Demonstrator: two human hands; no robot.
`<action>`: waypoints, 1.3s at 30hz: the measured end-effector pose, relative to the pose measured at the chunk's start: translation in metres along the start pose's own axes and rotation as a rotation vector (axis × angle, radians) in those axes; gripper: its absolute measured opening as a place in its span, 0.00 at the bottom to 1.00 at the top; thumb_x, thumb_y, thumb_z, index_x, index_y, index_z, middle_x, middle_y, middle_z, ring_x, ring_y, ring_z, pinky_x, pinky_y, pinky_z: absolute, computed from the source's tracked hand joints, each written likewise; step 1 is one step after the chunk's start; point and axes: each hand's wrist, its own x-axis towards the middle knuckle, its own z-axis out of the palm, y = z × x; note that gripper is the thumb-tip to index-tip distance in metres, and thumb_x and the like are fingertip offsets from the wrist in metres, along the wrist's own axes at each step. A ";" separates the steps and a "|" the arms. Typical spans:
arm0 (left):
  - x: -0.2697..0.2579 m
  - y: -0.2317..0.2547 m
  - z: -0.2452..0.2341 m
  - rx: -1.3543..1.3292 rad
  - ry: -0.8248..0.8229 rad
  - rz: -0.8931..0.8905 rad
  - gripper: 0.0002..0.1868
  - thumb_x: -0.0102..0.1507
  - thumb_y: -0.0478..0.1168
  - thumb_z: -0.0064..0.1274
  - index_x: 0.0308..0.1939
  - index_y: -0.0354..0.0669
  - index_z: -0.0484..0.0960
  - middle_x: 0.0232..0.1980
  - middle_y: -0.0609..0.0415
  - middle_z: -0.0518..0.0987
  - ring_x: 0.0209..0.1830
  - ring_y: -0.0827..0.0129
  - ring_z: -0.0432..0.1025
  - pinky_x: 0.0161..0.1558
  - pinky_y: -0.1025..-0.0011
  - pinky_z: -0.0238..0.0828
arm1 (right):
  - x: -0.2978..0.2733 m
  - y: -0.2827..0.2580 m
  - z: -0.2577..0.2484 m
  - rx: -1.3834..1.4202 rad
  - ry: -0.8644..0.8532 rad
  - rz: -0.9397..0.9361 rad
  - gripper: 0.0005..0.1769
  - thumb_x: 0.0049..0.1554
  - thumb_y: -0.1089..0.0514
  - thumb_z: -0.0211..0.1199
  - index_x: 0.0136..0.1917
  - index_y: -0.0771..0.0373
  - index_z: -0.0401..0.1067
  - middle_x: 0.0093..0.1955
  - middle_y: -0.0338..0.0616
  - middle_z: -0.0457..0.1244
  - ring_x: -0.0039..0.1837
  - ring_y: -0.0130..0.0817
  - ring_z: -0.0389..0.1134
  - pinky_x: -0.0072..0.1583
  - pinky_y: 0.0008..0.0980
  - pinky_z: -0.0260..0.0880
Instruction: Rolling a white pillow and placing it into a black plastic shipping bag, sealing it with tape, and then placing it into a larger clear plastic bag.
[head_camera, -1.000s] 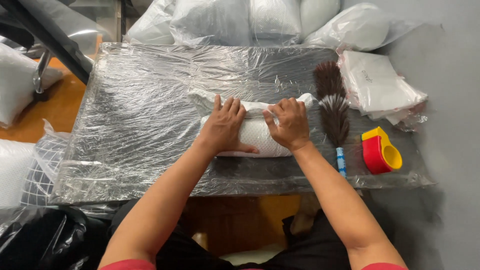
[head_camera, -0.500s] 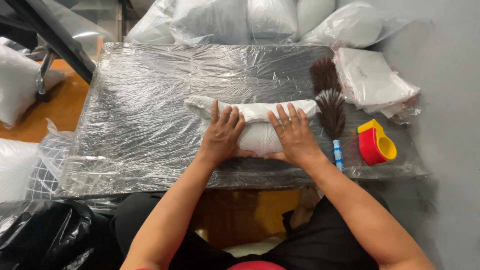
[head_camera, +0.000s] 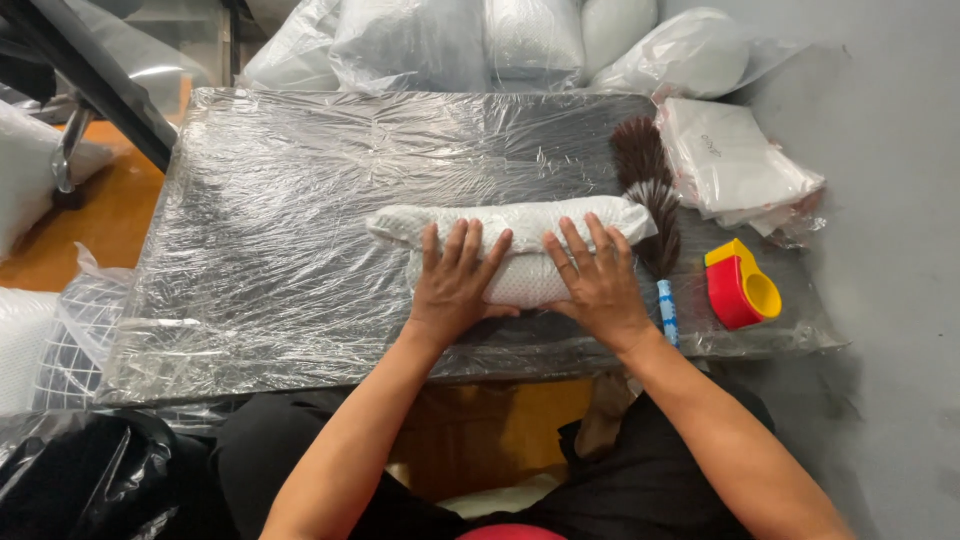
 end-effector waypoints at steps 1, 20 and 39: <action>0.000 0.003 0.003 -0.010 -0.012 -0.002 0.67 0.42 0.81 0.57 0.78 0.50 0.62 0.68 0.35 0.70 0.70 0.40 0.63 0.70 0.29 0.46 | -0.004 -0.001 0.003 0.007 -0.013 0.005 0.68 0.31 0.29 0.76 0.78 0.60 0.61 0.78 0.60 0.56 0.75 0.69 0.55 0.70 0.65 0.56; -0.010 0.021 0.026 0.091 -0.001 0.099 0.46 0.64 0.74 0.38 0.78 0.52 0.61 0.80 0.50 0.63 0.80 0.44 0.53 0.69 0.25 0.42 | -0.037 -0.019 0.021 -0.099 0.018 0.155 0.54 0.48 0.33 0.74 0.80 0.53 0.60 0.80 0.53 0.54 0.75 0.63 0.57 0.66 0.59 0.62; -0.014 0.021 0.026 0.064 0.190 0.149 0.33 0.73 0.64 0.24 0.75 0.59 0.70 0.75 0.46 0.69 0.76 0.40 0.57 0.65 0.26 0.49 | -0.023 -0.035 -0.012 -0.001 -0.024 0.206 0.67 0.41 0.39 0.82 0.82 0.66 0.52 0.82 0.62 0.49 0.80 0.68 0.51 0.73 0.62 0.56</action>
